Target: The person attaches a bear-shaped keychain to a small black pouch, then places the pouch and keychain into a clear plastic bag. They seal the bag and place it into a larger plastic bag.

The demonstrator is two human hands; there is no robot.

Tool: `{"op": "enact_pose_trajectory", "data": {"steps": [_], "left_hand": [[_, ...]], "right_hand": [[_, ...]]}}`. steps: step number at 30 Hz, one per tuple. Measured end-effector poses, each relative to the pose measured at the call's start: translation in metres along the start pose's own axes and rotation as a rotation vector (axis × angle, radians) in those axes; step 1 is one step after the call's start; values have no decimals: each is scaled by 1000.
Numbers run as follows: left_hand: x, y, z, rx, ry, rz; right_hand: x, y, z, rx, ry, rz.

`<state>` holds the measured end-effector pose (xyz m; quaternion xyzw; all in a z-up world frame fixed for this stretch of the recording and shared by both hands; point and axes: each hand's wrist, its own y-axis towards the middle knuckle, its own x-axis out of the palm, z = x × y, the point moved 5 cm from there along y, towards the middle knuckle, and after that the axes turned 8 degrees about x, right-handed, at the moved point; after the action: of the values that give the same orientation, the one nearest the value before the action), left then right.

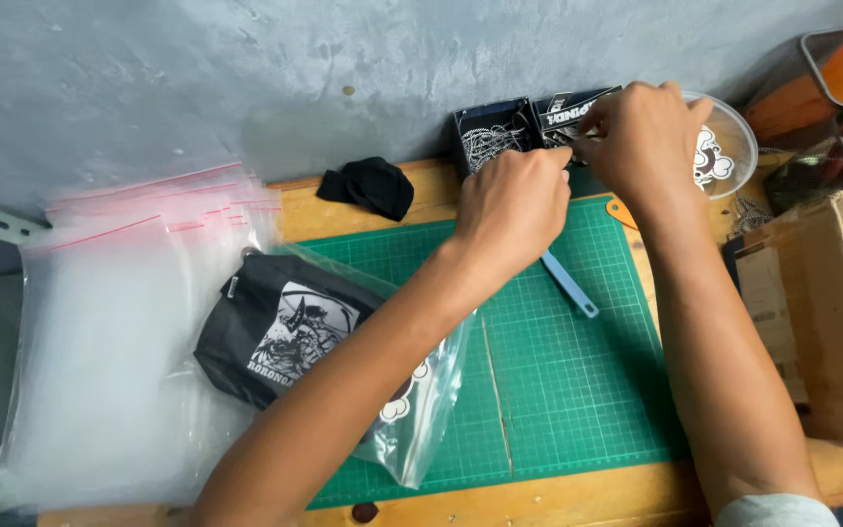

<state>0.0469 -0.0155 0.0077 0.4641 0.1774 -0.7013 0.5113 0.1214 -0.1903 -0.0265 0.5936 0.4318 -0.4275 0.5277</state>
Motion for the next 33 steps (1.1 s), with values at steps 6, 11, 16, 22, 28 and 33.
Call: {"op": "enact_pose_trajectory", "data": {"steps": [6, 11, 16, 22, 28, 33], "left_hand": [[9, 42, -1, -74, -49, -202], [-5, 42, -4, -145, -163, -181], [-17, 25, -7, -123, -207, -80], [-32, -9, -16, -49, -226, 123], [-79, -76, -7, -148, -807, 325], [-96, -146, -9, -156, -825, 377]], "right_hand": [[21, 13, 1, -30, -127, 59], [-5, 10, -4, -45, -59, 144], [-28, 3, -3, -39, 49, 37], [-85, -24, -9, -149, 278, 121], [-155, -91, -74, -426, 747, -119], [-138, -136, -98, -325, 1152, -443]]}}
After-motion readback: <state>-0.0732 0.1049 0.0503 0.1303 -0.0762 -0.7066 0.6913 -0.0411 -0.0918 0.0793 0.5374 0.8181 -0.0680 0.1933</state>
